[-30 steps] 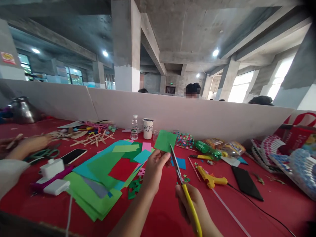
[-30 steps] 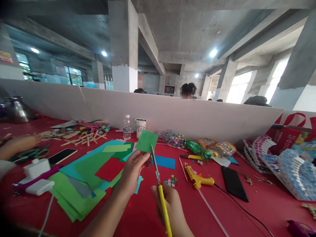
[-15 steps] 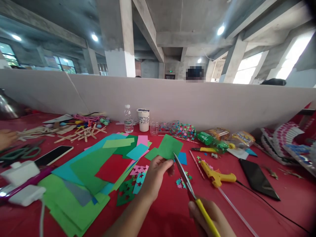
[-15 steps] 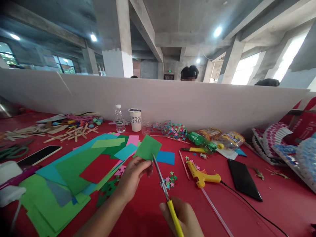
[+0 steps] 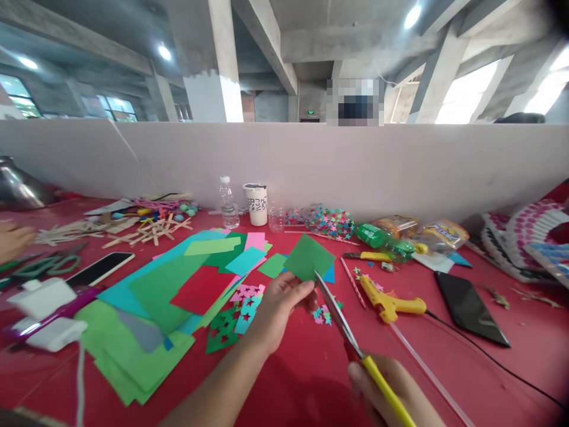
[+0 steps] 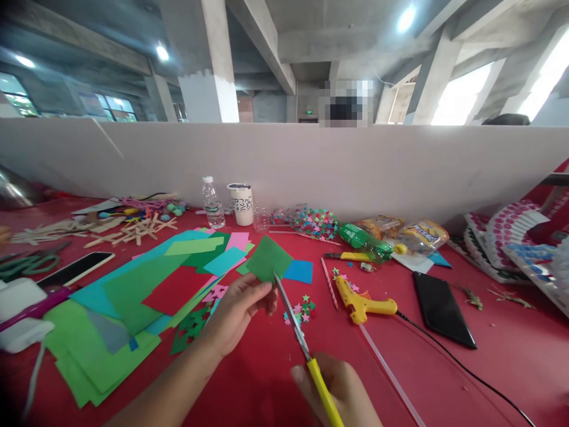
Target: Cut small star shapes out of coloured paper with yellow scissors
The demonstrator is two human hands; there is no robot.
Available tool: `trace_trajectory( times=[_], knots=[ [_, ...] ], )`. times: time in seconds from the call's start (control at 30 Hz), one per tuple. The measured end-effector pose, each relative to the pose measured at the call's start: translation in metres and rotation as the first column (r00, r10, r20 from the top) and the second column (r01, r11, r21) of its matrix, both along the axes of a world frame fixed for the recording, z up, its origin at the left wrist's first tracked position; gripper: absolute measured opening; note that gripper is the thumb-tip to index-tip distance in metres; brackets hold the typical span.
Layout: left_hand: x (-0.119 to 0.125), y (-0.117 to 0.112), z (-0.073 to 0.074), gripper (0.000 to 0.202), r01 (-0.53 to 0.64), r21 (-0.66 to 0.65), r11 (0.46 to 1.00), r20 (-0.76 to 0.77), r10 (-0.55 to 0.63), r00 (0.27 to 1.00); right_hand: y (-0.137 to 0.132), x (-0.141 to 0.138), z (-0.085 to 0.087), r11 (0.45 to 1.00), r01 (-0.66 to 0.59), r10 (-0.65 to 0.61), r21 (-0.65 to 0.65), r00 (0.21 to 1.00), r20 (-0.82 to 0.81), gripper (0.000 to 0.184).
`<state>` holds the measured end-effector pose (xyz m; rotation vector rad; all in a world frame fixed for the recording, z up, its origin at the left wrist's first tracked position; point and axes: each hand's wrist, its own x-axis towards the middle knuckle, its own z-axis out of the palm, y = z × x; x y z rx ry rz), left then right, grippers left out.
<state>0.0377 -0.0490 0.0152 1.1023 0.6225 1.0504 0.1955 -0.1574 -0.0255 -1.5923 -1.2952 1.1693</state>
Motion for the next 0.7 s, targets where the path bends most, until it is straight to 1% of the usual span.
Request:
trace_trajectory(
  times=[0.07,0.17,0.27,0.33,0.4,0.47,0.5,0.57,0.63,0.7],
  knots=[
    [0.001,-0.001,0.001,0.012,-0.012,0.008,1.0,-0.014,0.012,1.0,-0.001,0.0,0.004,1.0,0.006,-0.007,0.009,1.0,0.024,0.062],
    [-0.001,-0.002,0.004,0.011,-0.014,0.04,0.999,-0.02,0.015,1.0,-0.004,0.002,0.018,1.0,-0.006,0.005,0.009,0.996,0.086,0.058],
    [-0.004,-0.003,0.006,0.01,0.008,0.081,0.997,-0.032,-0.005,0.999,-0.006,0.005,0.031,0.997,-0.046,0.035,0.066,0.988,0.152,0.057],
    [-0.006,-0.004,0.006,0.011,0.02,0.115,0.993,-0.059,-0.014,0.998,-0.007,0.008,0.036,0.992,-0.08,0.063,0.093,0.982,0.179,0.058],
    [-0.007,-0.004,0.007,0.012,0.043,0.139,0.989,-0.088,-0.031,0.996,-0.007,0.011,0.038,0.99,-0.12,0.104,0.072,0.976,0.193,0.059],
    [-0.008,-0.005,0.008,0.012,0.063,0.141,0.988,-0.095,-0.05,0.994,-0.006,0.014,0.037,0.983,-0.184,0.181,-0.002,0.967,0.179,0.061],
    [-0.008,-0.005,0.009,0.012,0.067,0.135,0.989,-0.089,-0.055,0.995,-0.006,0.016,0.036,0.974,-0.224,0.227,-0.035,0.96,0.167,0.062],
    [-0.009,-0.005,0.009,0.014,0.067,0.119,0.991,-0.078,-0.058,0.995,-0.006,0.019,0.035,0.954,-0.293,0.298,-0.058,0.941,0.158,0.062],
    [-0.009,-0.005,0.01,0.017,0.076,0.115,0.99,-0.083,-0.067,0.994,-0.008,0.022,0.036,0.955,-0.293,0.296,-0.044,0.938,0.181,0.061],
    [-0.01,-0.004,0.01,0.019,0.098,0.133,0.986,-0.102,-0.085,0.991,-0.01,0.024,0.038,0.968,-0.246,0.251,-0.049,0.949,0.191,0.06]
  ],
)
